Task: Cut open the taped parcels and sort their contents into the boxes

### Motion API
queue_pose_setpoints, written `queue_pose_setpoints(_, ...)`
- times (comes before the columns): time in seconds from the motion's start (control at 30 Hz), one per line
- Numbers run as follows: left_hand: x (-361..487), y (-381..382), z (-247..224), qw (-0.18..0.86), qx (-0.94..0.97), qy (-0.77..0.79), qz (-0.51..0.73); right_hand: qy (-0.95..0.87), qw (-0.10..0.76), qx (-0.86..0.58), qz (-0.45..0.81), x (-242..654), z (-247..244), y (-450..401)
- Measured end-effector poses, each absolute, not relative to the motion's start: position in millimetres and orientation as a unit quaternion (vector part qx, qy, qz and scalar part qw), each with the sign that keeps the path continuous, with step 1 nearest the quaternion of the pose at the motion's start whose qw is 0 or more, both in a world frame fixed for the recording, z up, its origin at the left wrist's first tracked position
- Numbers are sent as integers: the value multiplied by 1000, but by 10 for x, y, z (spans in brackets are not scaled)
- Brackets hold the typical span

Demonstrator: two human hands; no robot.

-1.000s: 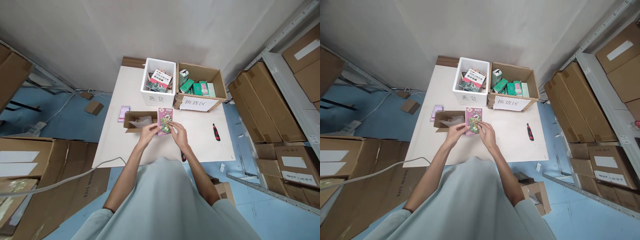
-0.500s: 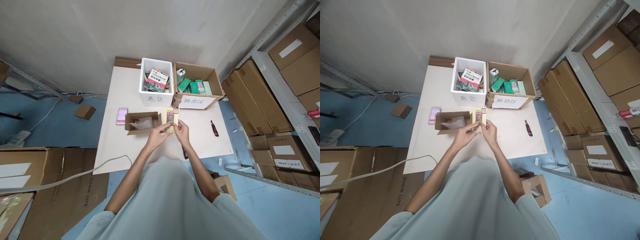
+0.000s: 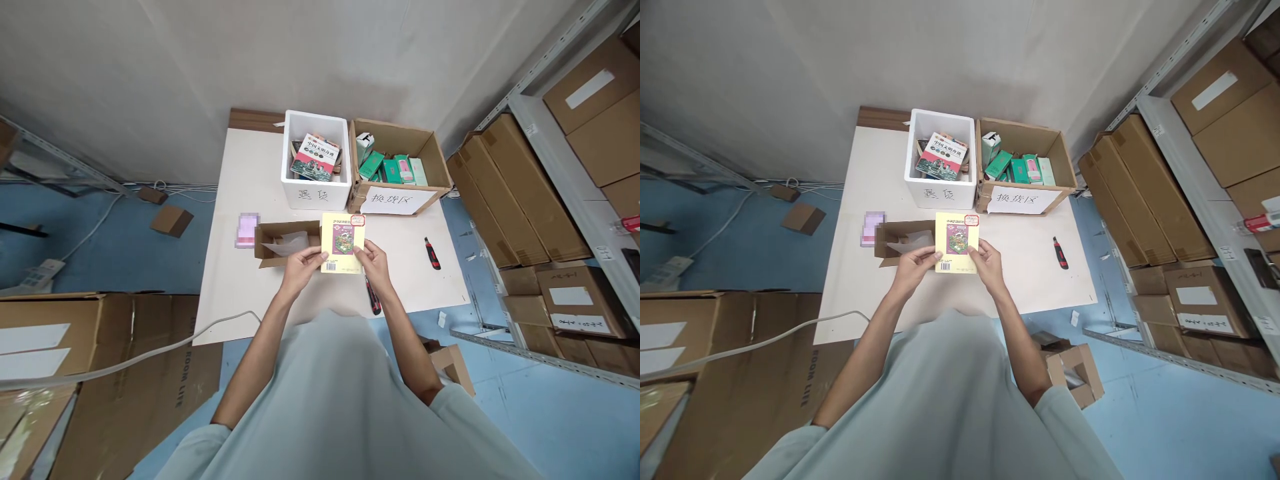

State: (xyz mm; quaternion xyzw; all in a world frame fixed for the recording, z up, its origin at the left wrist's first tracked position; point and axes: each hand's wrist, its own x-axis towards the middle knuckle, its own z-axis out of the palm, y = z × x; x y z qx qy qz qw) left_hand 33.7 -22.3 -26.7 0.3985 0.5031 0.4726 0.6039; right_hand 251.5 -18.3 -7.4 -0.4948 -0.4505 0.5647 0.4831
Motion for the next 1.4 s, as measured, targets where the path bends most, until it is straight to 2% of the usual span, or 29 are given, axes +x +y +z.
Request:
queue_pose_setpoints(0.17,427,-222,-322,536,407,542,503,-458,487,-573,475,2465,-318,-107)
queue_pose_setpoints(0.3,638,-323,-390,491,456,547,501,-476,455,-536,529,2277,-402,-186)
queue_pose_setpoints(0.47,823,-430,-464,500,505,541,449,-480,473,-522,522,2232,-379,-230)
queue_pose_setpoints(0.63,628,-240,-482,478,456,561,499,-430,478,-493,587,2525,-243,-140)
queue_pose_setpoints(0.83,332,-126,-285,588,392,525,474,-408,445,-477,639,2731,-95,-151)
queue_pose_setpoints(1.13,395,-127,-150,590,397,517,477,-421,442,-474,635,2788,-111,-115)
queue_pose_setpoints(1.23,372,-119,-108,563,447,504,479,-457,455,-469,604,2842,-99,-93)
queue_pose_setpoints(1.4,350,-115,25,445,558,482,509,-534,478,-426,552,2946,-49,-79)
